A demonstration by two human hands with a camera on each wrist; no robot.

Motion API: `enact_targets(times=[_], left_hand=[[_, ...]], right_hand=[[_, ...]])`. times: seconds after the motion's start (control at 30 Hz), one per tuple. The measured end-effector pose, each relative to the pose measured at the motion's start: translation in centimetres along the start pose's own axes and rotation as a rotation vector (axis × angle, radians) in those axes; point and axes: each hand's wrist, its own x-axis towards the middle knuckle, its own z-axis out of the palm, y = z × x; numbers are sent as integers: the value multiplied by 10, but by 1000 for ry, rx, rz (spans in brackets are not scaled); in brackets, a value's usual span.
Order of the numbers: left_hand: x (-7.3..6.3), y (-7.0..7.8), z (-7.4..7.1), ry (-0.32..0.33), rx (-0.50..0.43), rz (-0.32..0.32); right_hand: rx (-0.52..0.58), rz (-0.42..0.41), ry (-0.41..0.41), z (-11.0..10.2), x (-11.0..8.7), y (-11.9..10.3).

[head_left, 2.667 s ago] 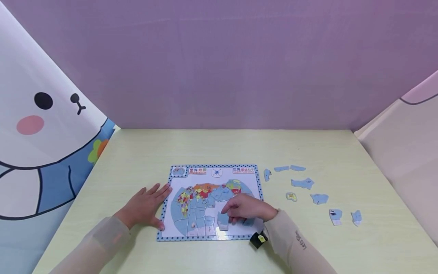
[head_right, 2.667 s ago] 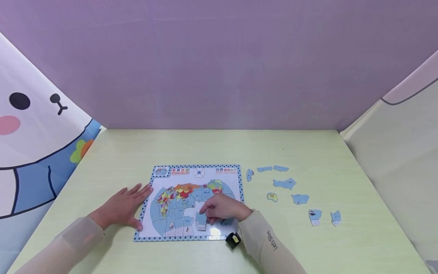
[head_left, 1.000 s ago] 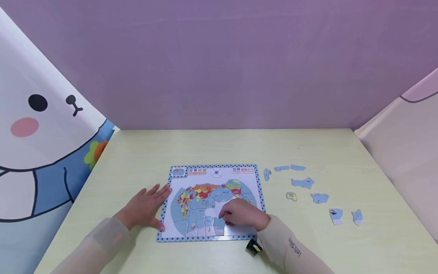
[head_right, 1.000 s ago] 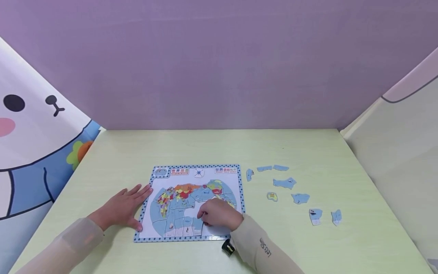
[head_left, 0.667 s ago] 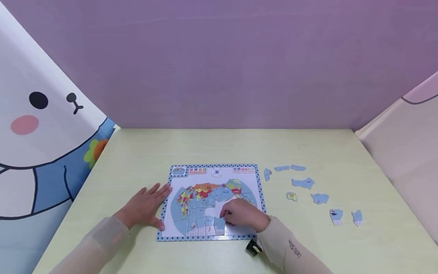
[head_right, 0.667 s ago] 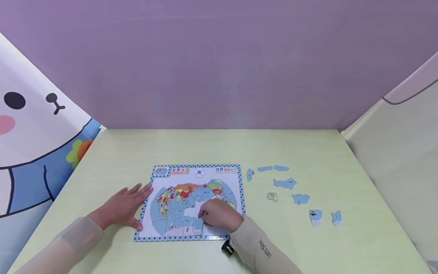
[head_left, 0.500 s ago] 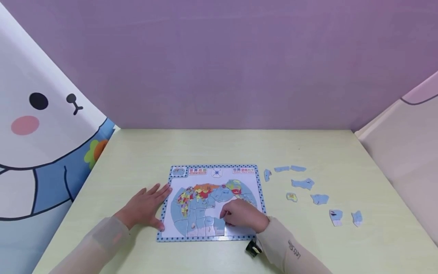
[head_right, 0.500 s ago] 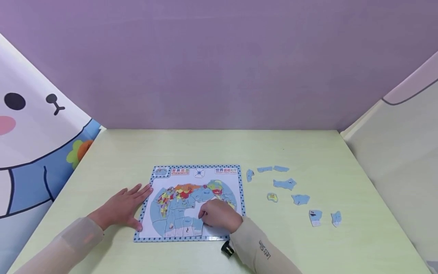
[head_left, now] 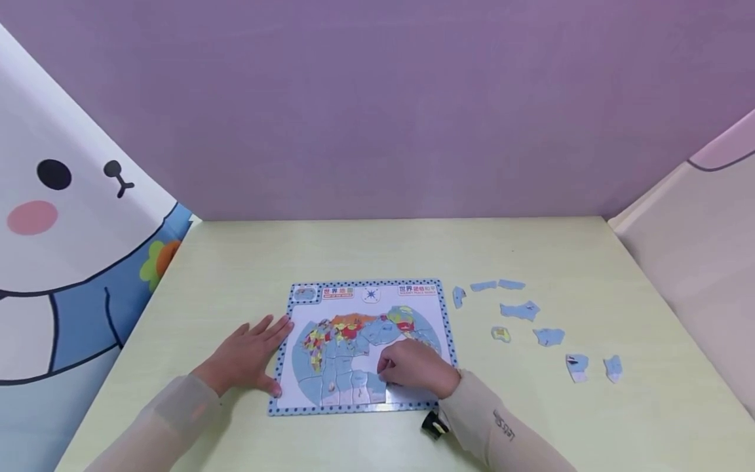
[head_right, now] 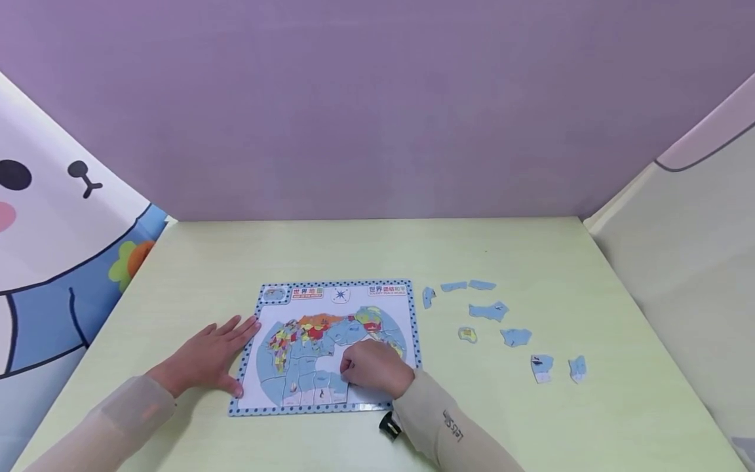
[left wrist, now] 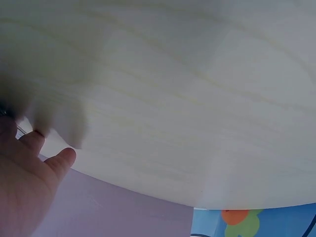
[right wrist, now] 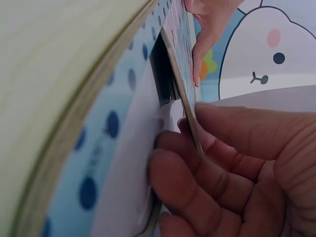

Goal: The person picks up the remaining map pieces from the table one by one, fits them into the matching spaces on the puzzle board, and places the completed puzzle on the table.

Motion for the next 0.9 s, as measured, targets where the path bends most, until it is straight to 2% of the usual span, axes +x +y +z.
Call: enact_targets(times=[0.27,0.5,0.9], left_hand=[[0,0,-1,8,11,3],[1,0,0,18,17,8],[-1,1,0,10,12,1]], right_hand=[[-69,42,14,-1,-2,-5],[-132,48,35,0,-2,-6],[-159,44,27,2,0,-6]])
